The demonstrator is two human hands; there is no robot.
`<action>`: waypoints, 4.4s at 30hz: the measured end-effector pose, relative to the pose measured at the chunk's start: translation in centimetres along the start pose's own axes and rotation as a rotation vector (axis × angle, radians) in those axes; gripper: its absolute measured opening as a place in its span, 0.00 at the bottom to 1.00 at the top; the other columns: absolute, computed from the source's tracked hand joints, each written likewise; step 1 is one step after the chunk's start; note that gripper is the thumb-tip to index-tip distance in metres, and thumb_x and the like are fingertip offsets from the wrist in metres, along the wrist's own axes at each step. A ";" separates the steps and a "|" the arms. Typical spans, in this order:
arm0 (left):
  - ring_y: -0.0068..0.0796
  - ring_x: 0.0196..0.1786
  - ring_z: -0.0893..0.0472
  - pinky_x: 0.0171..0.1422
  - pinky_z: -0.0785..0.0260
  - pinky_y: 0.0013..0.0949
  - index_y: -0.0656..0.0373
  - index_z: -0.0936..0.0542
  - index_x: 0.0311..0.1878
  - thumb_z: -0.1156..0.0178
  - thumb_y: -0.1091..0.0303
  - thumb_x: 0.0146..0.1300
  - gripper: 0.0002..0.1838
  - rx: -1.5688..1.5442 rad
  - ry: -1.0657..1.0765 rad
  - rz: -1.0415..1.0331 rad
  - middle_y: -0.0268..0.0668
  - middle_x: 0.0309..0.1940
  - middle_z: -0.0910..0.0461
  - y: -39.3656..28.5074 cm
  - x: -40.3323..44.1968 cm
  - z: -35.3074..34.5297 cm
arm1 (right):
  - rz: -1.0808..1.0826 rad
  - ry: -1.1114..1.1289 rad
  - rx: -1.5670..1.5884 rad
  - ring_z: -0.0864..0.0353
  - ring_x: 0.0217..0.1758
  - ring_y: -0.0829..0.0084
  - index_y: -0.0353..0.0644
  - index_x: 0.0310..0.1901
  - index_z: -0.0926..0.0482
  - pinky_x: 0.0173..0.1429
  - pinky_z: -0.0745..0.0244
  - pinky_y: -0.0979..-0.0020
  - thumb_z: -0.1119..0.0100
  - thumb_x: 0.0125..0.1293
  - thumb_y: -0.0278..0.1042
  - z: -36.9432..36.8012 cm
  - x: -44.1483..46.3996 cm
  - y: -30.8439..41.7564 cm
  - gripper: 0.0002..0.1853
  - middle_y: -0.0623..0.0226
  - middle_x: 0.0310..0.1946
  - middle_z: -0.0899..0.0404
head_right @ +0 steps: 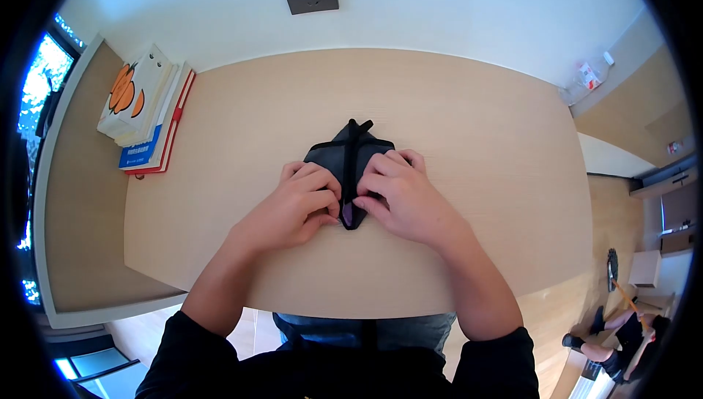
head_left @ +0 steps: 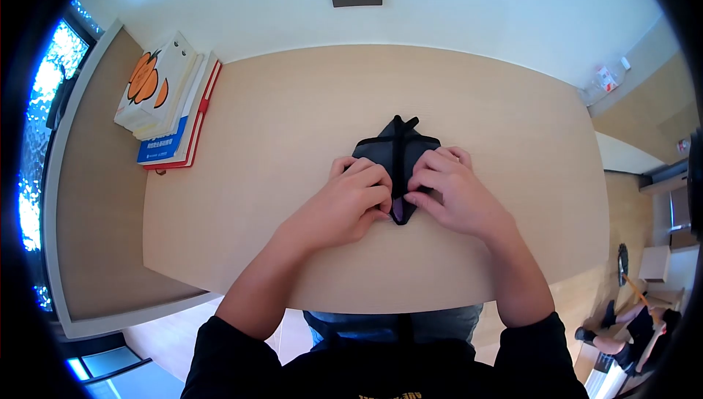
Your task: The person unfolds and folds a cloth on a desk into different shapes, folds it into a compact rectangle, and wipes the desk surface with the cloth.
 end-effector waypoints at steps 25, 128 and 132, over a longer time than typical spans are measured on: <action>0.39 0.55 0.20 0.67 0.32 0.42 0.57 0.11 0.41 0.25 0.75 0.60 0.07 -0.018 -0.111 -0.024 0.33 0.47 0.17 -0.7 0.2 -0.3 | -0.070 -0.006 -0.093 0.28 0.74 0.56 0.44 0.56 0.15 0.83 0.40 0.50 0.16 0.53 0.43 0.3 -0.3 -0.3 0.29 0.60 0.64 0.24; 0.35 0.44 0.13 0.51 0.18 0.37 0.65 0.19 0.51 0.30 0.76 0.72 0.10 -0.247 -0.499 0.466 0.44 0.43 0.12 5.5 -1.5 3.3 | -0.206 -0.314 0.264 0.13 0.36 0.67 0.33 0.49 0.14 0.44 0.17 0.66 0.31 0.72 0.22 0.5 0.2 -3.0 0.07 0.59 0.41 0.15; 0.38 0.47 0.12 0.56 0.19 0.39 0.64 0.19 0.51 0.30 0.79 0.71 0.10 -0.202 -0.497 0.302 0.44 0.47 0.12 3.9 -0.9 3.5 | -0.208 -0.321 0.261 0.13 0.37 0.65 0.33 0.49 0.14 0.44 0.17 0.65 0.31 0.71 0.22 0.6 0.2 -3.0 0.07 0.58 0.41 0.15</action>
Point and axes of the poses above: each hand's wrist, its own x-axis towards the middle knuckle, its own z-axis out of the back of the hand, y = z × x, the point moved 10 cm from there along x, towards the middle knuckle
